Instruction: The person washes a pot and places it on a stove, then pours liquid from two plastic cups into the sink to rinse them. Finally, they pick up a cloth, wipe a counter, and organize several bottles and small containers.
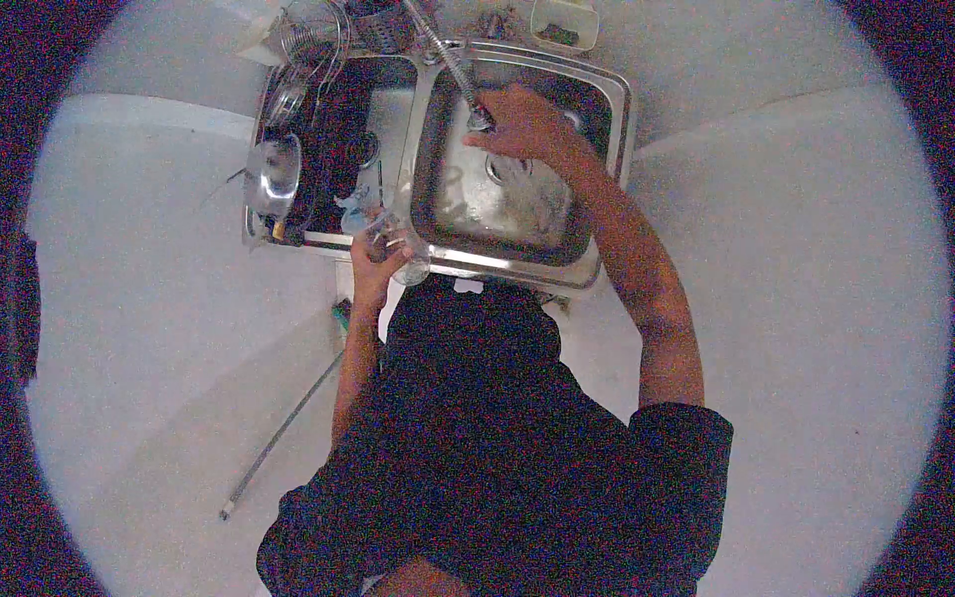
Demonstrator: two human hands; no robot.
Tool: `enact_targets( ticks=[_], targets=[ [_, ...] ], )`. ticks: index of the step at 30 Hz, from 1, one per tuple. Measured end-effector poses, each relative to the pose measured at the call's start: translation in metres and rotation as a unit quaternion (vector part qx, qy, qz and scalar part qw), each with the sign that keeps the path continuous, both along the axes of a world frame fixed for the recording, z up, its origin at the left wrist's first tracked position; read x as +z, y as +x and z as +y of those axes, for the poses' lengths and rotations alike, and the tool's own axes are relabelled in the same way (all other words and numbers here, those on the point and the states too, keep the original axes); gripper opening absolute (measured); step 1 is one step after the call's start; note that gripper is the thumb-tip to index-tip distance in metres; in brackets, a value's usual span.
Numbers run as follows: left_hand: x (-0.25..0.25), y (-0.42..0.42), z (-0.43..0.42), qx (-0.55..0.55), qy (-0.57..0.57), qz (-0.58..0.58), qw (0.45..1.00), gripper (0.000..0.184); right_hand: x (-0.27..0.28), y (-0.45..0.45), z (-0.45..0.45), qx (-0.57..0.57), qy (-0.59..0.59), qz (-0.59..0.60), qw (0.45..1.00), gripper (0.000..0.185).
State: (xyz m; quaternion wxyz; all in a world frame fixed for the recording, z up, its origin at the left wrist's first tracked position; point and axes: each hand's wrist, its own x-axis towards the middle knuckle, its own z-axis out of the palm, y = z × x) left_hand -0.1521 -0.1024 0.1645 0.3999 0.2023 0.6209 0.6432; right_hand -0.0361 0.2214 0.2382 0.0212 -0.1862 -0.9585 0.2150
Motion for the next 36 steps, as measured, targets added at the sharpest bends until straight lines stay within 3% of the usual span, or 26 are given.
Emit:
enact_targets(
  ticks=[2,3,6,10,13,20,22,30,36],
  targets=[
    [-0.006,-0.001,-0.003,0.012,0.007,0.002,1.000,0.070,-0.011,-0.017,-0.011,0.011,0.001,0.038,0.999,0.058],
    [-0.006,0.001,-0.004,0.015,0.008,0.001,1.000,0.069,-0.023,-0.026,-0.010,0.005,-0.061,0.049,0.997,0.060],
    [-0.002,0.004,-0.005,0.040,-0.009,0.002,0.999,0.068,-0.035,-0.045,-0.025,0.011,-0.113,0.179,0.977,0.059],
    [0.001,0.003,-0.007,0.047,-0.029,-0.004,0.998,0.068,-0.068,-0.071,-0.026,-0.053,-0.107,0.112,0.986,0.060],
    [0.003,0.004,-0.007,0.055,-0.019,-0.008,0.998,0.069,-0.085,-0.081,-0.021,-0.066,-0.104,0.175,0.977,0.061],
    [-0.002,0.004,-0.019,0.081,-0.034,-0.011,0.996,0.064,-0.134,-0.094,0.008,-0.067,-0.043,0.186,0.979,0.057],
    [-0.004,0.002,-0.023,0.086,-0.053,-0.013,0.995,0.063,-0.135,-0.094,0.021,-0.075,-0.022,0.137,0.988,0.056],
    [-0.017,-0.003,-0.024,0.072,-0.031,0.003,0.997,0.065,-0.119,-0.058,0.067,-0.034,0.131,0.144,0.980,0.049],
    [-0.011,-0.006,-0.020,0.056,-0.010,-0.005,0.998,0.069,-0.071,-0.033,0.070,-0.049,0.116,0.012,0.992,0.050]
  ],
)
